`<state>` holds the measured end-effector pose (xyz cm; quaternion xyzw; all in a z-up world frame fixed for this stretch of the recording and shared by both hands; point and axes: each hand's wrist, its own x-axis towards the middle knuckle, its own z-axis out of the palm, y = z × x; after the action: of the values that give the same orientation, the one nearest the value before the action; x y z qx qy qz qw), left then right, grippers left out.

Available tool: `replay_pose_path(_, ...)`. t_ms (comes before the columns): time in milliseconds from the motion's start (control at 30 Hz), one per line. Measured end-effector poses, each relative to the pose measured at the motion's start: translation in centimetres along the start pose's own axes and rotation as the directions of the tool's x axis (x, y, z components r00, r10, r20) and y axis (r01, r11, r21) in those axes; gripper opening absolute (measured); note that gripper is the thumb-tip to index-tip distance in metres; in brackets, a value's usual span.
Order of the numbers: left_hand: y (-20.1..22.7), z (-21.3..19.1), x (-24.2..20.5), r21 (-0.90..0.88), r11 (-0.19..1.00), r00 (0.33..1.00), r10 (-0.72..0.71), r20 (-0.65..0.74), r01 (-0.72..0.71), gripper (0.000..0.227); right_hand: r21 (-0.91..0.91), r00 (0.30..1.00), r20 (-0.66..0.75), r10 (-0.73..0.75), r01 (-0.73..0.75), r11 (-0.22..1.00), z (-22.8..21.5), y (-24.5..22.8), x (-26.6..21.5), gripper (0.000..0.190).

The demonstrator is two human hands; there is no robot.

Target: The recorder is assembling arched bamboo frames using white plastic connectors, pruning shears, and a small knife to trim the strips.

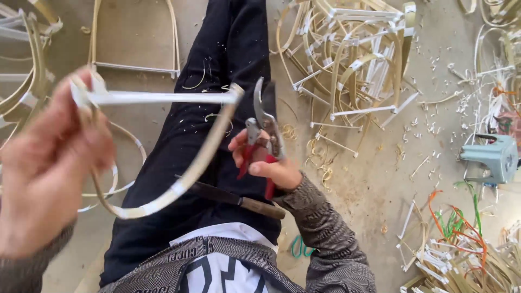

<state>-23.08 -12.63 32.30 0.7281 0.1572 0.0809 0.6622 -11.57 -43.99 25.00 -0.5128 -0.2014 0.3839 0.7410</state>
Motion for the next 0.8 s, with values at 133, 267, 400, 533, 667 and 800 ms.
replay_pose_path(133, -1.3, 0.5, -4.6, -0.138, 0.979, 0.938, -0.093, 0.334, 0.147, 0.072, -0.040, 0.965, -0.259, 0.028, -0.040, 0.998, 0.1, 4.5, 0.8, 0.041)
replay_pose_path(267, 0.3, 0.8, -4.3, -0.389, 0.818, 0.720, -0.044, 0.692, 0.424, 0.065, -0.085, 0.904, -0.411, 0.119, -0.168, 0.982, 1.6, 5.9, 1.6, 0.032)
replay_pose_path(400, -1.8, 3.8, -1.7, -0.228, 0.972, 0.849, 0.078, 0.522, 0.051, 0.049, -0.082, 0.877, -0.457, 0.146, -0.205, 0.975, 4.5, 4.6, 1.6, 0.033)
replay_pose_path(533, -4.8, 9.2, -0.7, 0.010, 0.968, 0.929, 0.237, 0.285, -0.250, 0.041, -0.105, 0.920, -0.385, 0.067, -0.116, 0.988, 3.8, 6.1, 0.1, 0.033)
replay_pose_path(667, -7.9, 11.1, -1.1, -0.164, 0.985, 0.949, 0.095, 0.301, -0.046, 0.033, -0.494, 0.966, -0.232, -0.116, -0.014, 0.869, 4.4, 3.1, -0.7, 0.055)
replay_pose_path(800, -8.1, 10.0, -1.2, -0.231, 0.971, 0.950, 0.121, 0.287, -0.054, 0.025, -0.673, 0.962, -0.273, -0.020, -0.176, 0.718, 2.9, -0.4, -1.4, 0.050)
